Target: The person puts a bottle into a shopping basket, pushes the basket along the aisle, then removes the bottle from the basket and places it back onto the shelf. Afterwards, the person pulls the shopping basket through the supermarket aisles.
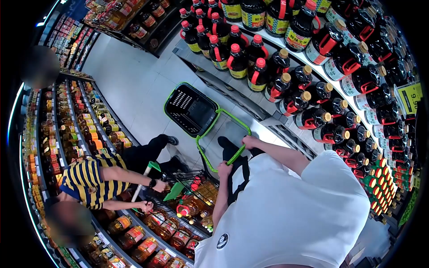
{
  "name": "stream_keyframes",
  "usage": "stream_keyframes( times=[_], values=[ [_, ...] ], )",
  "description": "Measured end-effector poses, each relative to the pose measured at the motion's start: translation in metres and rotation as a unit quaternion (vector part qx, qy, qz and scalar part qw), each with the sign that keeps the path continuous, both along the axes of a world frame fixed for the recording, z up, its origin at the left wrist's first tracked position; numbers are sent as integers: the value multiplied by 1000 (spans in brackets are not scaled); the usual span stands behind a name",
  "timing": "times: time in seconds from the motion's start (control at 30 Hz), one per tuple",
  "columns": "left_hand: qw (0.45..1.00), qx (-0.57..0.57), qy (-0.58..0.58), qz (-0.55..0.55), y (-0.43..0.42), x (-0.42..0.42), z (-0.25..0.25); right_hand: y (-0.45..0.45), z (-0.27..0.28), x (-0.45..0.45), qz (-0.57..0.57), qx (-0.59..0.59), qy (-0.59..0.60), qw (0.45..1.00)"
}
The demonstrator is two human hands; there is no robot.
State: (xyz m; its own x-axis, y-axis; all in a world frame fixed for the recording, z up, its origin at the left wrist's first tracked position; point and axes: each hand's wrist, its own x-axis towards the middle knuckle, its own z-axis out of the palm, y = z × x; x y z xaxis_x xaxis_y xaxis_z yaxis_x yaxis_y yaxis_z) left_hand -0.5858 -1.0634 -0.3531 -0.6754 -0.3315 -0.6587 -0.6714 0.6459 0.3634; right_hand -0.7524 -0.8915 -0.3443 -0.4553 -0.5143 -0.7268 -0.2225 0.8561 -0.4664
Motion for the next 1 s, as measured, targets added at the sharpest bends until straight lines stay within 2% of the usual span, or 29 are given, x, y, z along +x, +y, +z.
stream_keyframes(
  times=[0.1,0.2,0.27,0.33,0.47,0.5,0.57,0.63,0.67,0.73,0.83,0.9,0.97,1.0],
  values=[
    [999,-12,31,-27,-25,-16,-24,-12,-20,-14,8,9,36,999],
    [996,61,-44,-55,-57,-40,-24,-27,-27,-35,26,-23,-3,999],
    [991,91,-80,-54,-84,-51,-47,-46,-16,-51,34,-19,11,999],
    [983,116,-128,-65,-108,-74,-40,-66,-10,-67,20,-17,26,999],
    [969,153,-172,-86,-158,-106,-41,-108,-17,-97,77,2,43,996],
    [966,177,-172,-78,-171,-109,-49,-121,-24,-101,49,13,62,997],
    [970,175,-165,-45,-194,-114,-63,-143,-23,-115,63,39,26,997],
    [977,153,-128,-74,-217,-114,-84,-164,-35,-125,75,37,40,996],
    [979,155,-117,-65,-226,-124,-79,-175,-30,-128,78,28,85,993],
    [990,65,-103,-71,-233,-133,-58,-193,-17,-139,41,-17,144,989],
    [997,10,-73,-20,-254,-154,-40,-220,-6,-170,32,-44,101,993],
    [1000,-22,-7,12,-269,-169,-22,-241,-1,-187,38,-35,91,995],
    [998,-52,30,18,-282,-181,-24,-260,11,-200,110,17,162,981],
    [998,-55,34,25,-290,-186,-31,-264,2,-211,129,5,181,975]
  ],
)
